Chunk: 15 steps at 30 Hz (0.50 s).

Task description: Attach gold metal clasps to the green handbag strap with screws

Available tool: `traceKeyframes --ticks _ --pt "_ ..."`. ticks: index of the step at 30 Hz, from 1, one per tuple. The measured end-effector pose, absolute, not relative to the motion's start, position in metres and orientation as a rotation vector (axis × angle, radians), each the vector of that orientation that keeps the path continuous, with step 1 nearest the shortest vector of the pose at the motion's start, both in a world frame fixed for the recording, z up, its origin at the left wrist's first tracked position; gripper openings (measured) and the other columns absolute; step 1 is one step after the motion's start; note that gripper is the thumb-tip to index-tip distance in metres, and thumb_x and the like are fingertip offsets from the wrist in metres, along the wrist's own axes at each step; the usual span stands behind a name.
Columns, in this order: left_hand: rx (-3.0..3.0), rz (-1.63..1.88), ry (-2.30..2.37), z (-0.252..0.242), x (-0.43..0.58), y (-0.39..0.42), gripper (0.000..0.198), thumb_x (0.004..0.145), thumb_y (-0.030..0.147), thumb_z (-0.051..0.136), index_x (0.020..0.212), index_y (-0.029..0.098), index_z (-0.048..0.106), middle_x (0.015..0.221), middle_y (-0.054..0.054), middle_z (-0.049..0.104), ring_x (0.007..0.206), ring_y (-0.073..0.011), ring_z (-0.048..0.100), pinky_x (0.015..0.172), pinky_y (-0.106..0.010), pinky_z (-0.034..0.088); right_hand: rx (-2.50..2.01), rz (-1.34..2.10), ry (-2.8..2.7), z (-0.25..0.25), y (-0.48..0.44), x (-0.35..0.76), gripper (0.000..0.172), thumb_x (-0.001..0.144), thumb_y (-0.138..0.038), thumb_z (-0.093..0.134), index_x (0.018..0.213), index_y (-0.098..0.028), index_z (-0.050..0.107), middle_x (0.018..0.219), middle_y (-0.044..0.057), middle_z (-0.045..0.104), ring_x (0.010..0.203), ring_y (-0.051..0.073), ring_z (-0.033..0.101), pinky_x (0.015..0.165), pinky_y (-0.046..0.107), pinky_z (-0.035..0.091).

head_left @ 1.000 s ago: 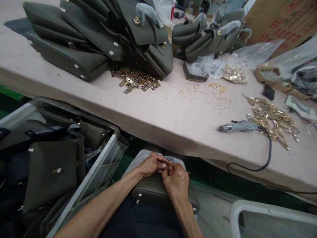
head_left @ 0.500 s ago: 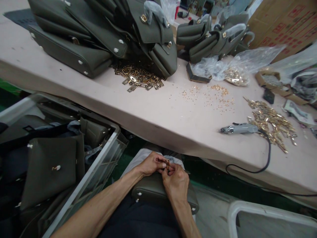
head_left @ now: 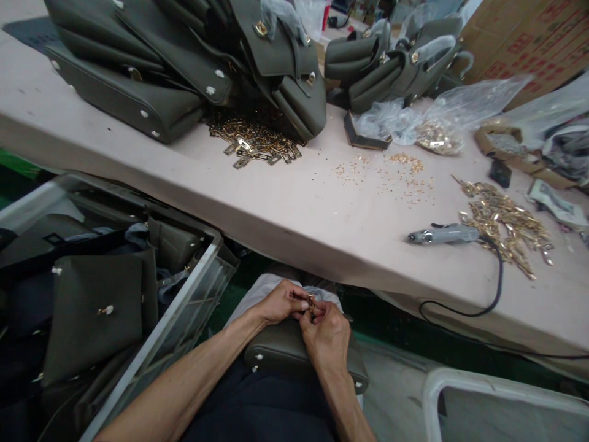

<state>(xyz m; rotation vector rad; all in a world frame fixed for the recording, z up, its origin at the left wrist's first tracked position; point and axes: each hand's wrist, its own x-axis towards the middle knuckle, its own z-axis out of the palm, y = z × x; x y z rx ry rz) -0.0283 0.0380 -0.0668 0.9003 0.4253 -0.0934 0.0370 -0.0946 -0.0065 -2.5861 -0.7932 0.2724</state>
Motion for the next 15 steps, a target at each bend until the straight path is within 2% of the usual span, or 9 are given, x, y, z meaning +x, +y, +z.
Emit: traceKeyframes --ticks 4,10,15 --pt "0.919 -0.096 0.434 -0.0670 -0.0271 0.0361 0.035 0.071 0.036 0.083 0.094 0.010 0.078 0.092 -0.014 0.076 0.081 -0.0230 0.070 0.066 -0.027 0.054 -2.585 0.245 -0.801 -0.0062 -0.0964 0.0371 0.017 0.079 -0.022 0.063 0.094 -0.015 0.066 0.080 0.006 0.069 0.070 0.022 0.065 0.062 0.029 0.046" --pt "0.905 -0.100 0.451 -0.0647 -0.0267 0.0356 0.037 0.071 0.036 0.084 0.096 0.010 0.079 0.091 -0.013 0.077 0.077 -0.0193 0.070 0.063 -0.022 0.054 -2.545 0.269 -0.822 -0.0115 -0.0990 0.0395 0.015 0.082 -0.022 0.059 0.093 -0.015 0.067 0.082 0.007 0.068 0.069 0.021 0.064 0.064 0.028 0.047" --pt "0.865 -0.097 0.445 -0.0648 -0.0279 0.0359 0.041 0.069 0.037 0.087 0.096 0.008 0.078 0.092 -0.014 0.076 0.081 -0.0210 0.071 0.068 -0.025 0.057 -2.521 0.274 -0.831 -0.0149 -0.1005 0.0402 0.016 0.083 -0.022 0.059 0.096 -0.015 0.067 0.081 0.006 0.067 0.067 0.020 0.064 0.064 0.028 0.047"
